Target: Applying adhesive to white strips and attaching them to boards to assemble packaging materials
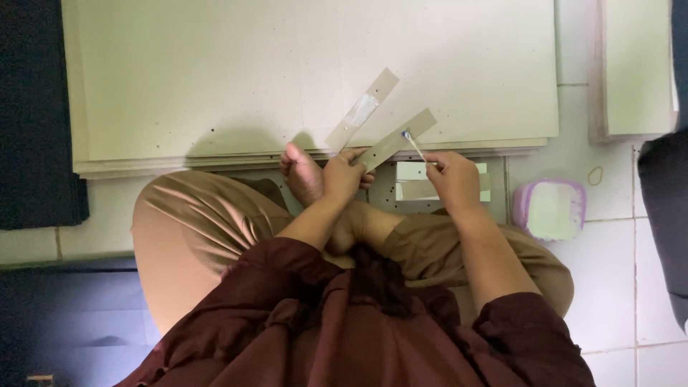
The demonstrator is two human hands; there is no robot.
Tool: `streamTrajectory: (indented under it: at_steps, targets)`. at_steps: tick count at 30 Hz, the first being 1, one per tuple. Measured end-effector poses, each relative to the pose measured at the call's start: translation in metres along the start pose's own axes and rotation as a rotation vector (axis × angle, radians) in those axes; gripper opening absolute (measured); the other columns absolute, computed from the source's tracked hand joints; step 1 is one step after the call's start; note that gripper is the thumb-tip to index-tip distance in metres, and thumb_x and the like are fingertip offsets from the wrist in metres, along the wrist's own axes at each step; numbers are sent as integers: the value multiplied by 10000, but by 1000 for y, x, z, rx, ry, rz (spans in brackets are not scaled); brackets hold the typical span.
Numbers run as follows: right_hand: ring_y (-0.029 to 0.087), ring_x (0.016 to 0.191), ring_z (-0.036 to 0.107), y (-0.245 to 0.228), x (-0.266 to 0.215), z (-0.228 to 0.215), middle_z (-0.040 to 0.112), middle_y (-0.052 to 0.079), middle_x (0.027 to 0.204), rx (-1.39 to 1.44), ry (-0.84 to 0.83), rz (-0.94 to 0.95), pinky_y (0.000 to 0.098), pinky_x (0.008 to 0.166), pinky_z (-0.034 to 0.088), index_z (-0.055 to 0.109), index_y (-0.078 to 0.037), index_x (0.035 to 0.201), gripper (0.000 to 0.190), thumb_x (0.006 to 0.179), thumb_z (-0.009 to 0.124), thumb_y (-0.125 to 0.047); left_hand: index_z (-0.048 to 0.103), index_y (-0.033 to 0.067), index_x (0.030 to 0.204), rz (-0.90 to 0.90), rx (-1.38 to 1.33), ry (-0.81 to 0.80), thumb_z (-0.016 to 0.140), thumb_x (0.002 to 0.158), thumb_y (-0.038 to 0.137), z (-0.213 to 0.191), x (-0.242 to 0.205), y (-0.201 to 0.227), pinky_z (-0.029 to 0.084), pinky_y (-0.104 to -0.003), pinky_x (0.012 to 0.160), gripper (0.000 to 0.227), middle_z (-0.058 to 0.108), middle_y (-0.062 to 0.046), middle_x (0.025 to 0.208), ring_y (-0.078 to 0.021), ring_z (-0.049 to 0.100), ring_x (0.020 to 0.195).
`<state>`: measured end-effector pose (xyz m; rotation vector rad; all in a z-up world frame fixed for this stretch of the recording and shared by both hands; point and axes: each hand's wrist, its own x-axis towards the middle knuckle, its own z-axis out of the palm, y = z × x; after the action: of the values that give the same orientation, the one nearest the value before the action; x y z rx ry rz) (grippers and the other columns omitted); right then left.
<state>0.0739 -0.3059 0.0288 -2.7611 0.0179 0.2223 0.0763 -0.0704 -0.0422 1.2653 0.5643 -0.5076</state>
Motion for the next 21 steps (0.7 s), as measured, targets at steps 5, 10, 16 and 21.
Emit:
streamTrajectory:
  at_steps: [5, 10, 16, 21]
  targets:
    - [349, 862, 709, -27, -11, 3, 711, 102, 832, 83, -145, -52, 479, 794, 572, 804, -310, 1082, 234, 890, 697, -231, 630, 15, 1356, 30, 82, 23, 571, 915, 25, 2, 2, -2, 679, -325, 592, 446, 748, -272, 801, -273, 778, 681]
    - [291, 853, 719, -3, 2, 7, 721, 67, 872, 29, -12, -1, 390, 801, 563, 811, -243, 1109, 221, 933, 694, -180, 671, 52, 1285, 59, 254, 37, 604, 886, 87, 1, 2, -6, 657, -289, 556, 406, 761, -190, 731, -195, 768, 604]
    - [328, 874, 714, -18, -8, 8, 729, 91, 870, 57, -19, -229, 437, 796, 576, 808, -204, 1035, 163, 895, 728, -188, 714, 104, 1190, 69, 346, 82, 632, 868, 142, 5, 6, -9, 647, -321, 632, 335, 757, -151, 722, -210, 773, 674]
    - [266, 842, 711, 2, -3, 3, 701, 58, 860, -67, 163, -183, 383, 779, 572, 798, -202, 1045, 136, 933, 721, -214, 688, 77, 1225, 78, 272, 57, 588, 915, 107, 0, 3, -7, 637, -258, 579, 327, 754, -145, 685, -170, 755, 580]
